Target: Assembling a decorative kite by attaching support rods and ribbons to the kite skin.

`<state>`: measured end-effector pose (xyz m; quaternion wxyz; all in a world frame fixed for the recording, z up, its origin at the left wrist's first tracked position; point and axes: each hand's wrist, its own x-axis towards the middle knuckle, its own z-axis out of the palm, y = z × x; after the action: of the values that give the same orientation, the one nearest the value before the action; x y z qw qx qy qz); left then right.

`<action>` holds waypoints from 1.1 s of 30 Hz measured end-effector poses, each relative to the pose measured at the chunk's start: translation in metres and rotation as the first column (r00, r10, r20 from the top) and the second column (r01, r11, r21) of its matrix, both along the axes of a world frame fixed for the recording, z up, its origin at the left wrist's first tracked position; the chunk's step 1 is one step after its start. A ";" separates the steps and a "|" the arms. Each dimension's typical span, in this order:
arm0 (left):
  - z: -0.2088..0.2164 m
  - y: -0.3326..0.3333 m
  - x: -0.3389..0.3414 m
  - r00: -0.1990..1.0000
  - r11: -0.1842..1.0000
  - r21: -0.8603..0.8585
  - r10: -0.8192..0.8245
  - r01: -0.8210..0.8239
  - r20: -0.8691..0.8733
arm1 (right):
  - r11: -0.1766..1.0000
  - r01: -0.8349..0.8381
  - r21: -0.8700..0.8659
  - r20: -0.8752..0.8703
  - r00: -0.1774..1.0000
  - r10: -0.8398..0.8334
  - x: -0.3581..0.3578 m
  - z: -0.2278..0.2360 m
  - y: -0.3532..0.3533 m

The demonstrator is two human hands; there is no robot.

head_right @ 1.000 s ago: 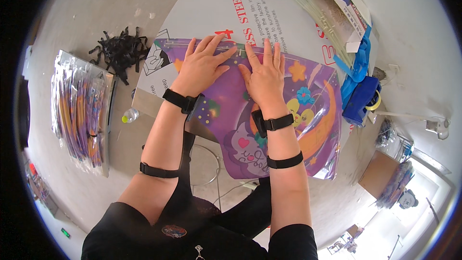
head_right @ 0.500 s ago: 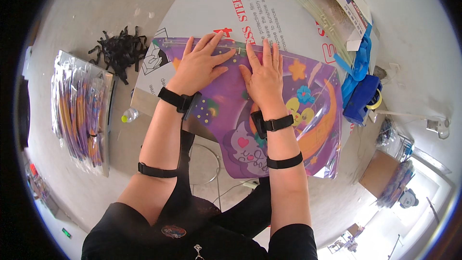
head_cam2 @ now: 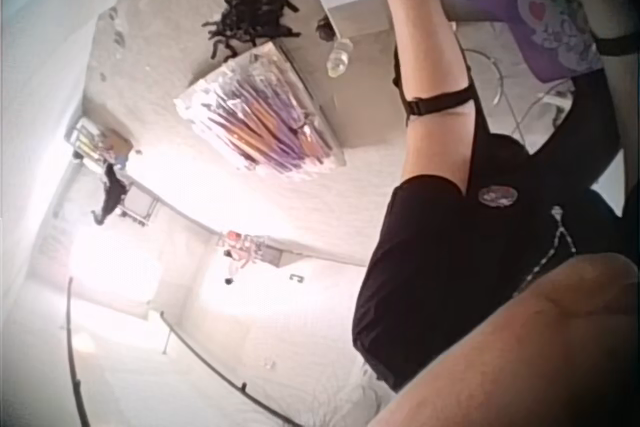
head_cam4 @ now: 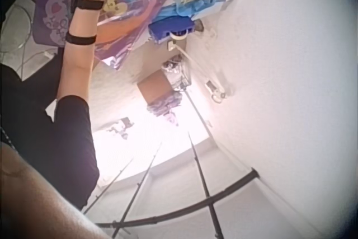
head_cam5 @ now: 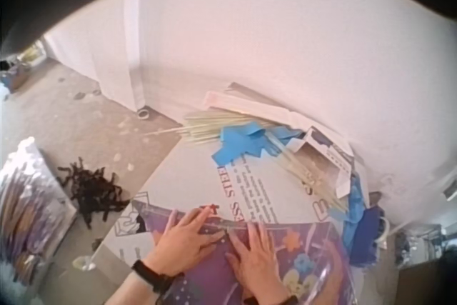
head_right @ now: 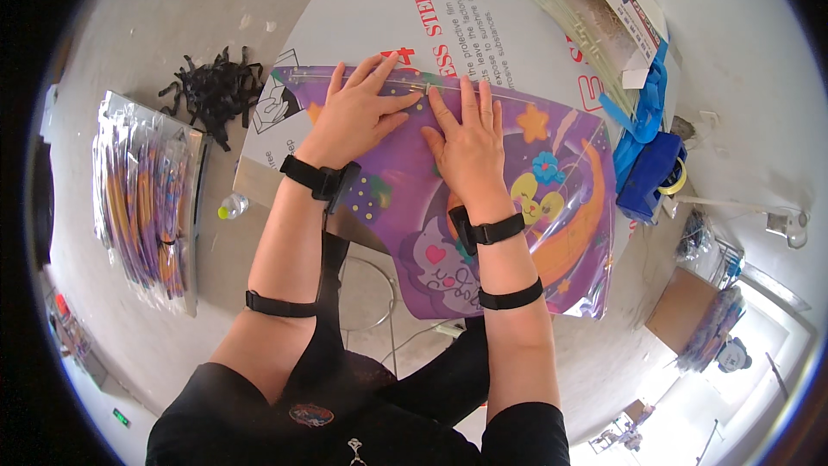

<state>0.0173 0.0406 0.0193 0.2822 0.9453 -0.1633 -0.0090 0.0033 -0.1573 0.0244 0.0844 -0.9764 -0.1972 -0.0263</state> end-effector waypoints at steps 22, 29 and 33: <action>0.000 0.003 0.012 0.985 0.980 -0.124 0.163 -0.155 0.059 | 0.996 0.066 0.056 -0.167 0.984 -0.056 0.080 0.008 -0.019; -0.003 0.000 0.014 0.984 0.979 -0.152 0.153 -0.137 0.095 | 0.992 -0.037 0.123 -0.463 0.882 0.090 0.108 0.014 -0.024; 0.002 -0.005 0.015 0.984 0.970 -0.203 0.153 -0.131 0.094 | 0.934 0.157 0.320 -0.627 0.774 0.084 0.102 0.021 -0.020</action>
<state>0.0319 0.0352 0.0209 0.3646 0.9212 -0.1104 0.0789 0.1056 -0.1778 0.0450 0.3193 -0.9002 -0.1301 0.2659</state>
